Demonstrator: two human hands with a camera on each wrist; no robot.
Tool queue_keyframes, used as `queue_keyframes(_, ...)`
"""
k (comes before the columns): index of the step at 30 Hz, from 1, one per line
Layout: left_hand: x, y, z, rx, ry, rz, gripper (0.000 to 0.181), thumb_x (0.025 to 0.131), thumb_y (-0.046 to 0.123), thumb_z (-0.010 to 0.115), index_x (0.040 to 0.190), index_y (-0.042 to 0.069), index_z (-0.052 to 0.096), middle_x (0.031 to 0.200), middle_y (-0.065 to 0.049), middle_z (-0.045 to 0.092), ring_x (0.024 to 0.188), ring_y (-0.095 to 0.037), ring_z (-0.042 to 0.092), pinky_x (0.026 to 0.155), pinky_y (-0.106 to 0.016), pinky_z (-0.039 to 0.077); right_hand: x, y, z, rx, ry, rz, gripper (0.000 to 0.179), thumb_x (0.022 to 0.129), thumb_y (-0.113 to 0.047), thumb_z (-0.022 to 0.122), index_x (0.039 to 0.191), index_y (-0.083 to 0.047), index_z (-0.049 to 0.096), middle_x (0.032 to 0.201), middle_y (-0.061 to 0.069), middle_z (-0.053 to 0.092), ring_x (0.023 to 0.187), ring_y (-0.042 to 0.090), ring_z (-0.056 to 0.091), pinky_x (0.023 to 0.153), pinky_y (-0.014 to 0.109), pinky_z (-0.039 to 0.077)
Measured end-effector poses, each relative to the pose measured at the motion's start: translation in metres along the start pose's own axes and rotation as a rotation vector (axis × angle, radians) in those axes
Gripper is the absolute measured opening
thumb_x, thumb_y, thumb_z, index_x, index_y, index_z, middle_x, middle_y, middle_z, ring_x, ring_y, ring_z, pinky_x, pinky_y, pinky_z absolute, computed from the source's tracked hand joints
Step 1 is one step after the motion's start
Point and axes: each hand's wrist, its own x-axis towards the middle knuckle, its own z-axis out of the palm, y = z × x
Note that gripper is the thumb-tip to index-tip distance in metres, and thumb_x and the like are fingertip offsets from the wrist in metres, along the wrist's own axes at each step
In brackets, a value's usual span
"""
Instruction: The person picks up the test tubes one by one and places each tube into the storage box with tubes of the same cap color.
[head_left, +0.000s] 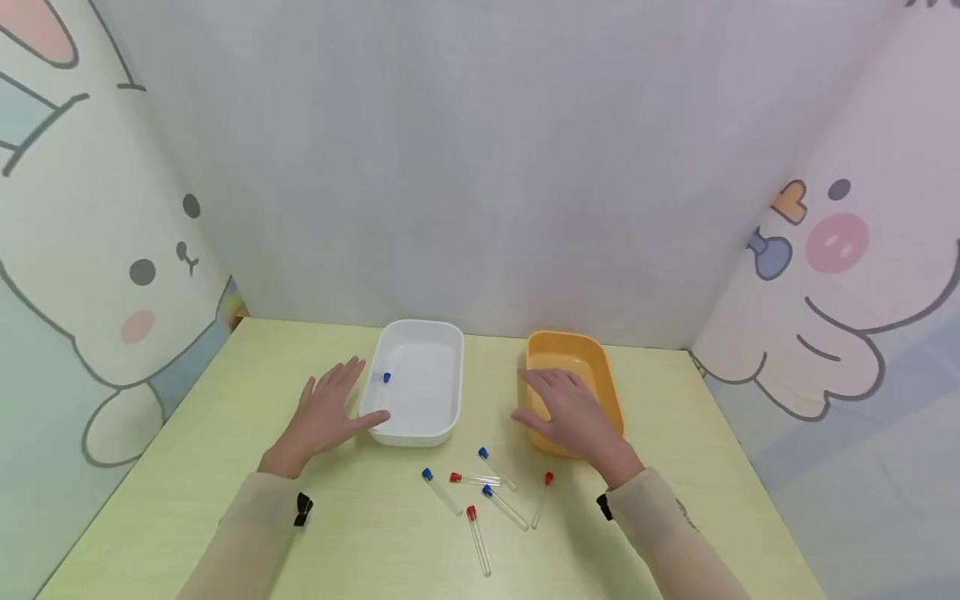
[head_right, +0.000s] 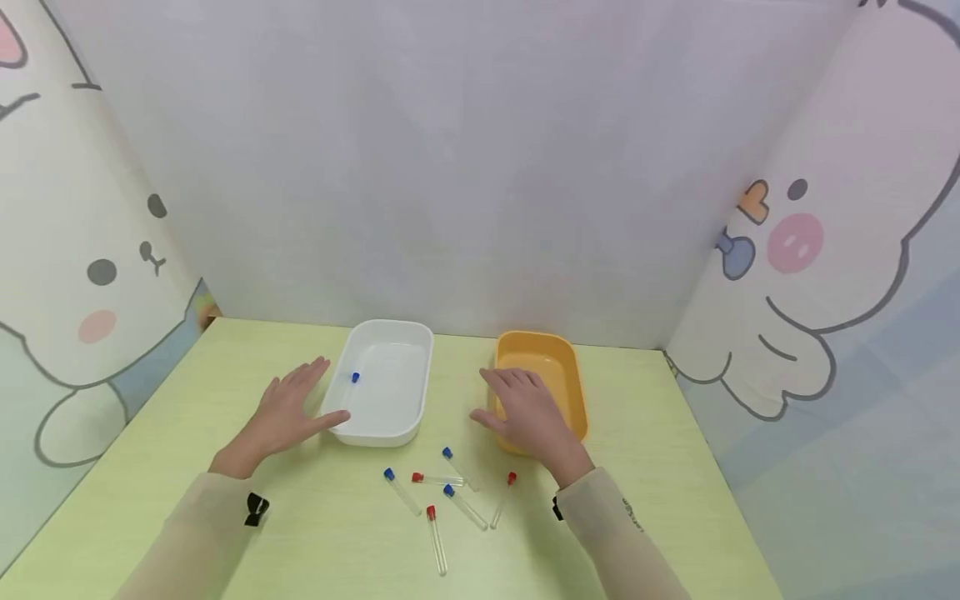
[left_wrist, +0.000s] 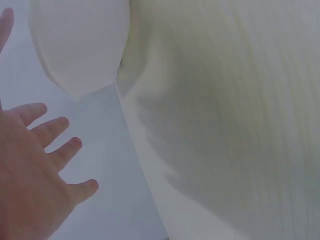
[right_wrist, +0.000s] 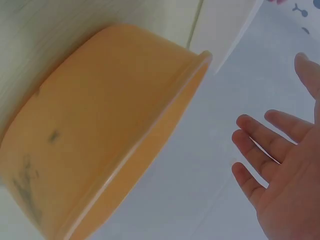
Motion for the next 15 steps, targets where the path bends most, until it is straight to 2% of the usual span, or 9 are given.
queue_keyframes(8,-0.006,-0.004,0.001,-0.017,-0.012,0.024,0.107,0.085,0.064,0.072,0.162,0.004,0.028,0.169,-0.021,0.028,0.154,-0.048,0.024,0.122,-0.077,0.011,0.005,-0.021,0.005,0.000,-0.055,-0.033,0.062,0.094,-0.053,0.070,0.142,-0.015,0.062,0.137,0.008,0.069,0.131,0.032,0.061,0.116,0.053,0.044)
queue_keyframes(15,-0.009,-0.005,0.003,-0.054,-0.004,0.037,0.107,0.085,0.061,0.074,0.162,0.003,0.027,0.167,-0.024,0.030,0.152,-0.050,0.027,0.121,-0.077,0.016,0.005,-0.033,0.017,-0.049,-0.015,-0.150,0.053,0.092,-0.050,0.073,0.131,-0.015,0.070,0.122,0.002,0.075,0.116,0.023,0.068,0.103,0.044,0.052)
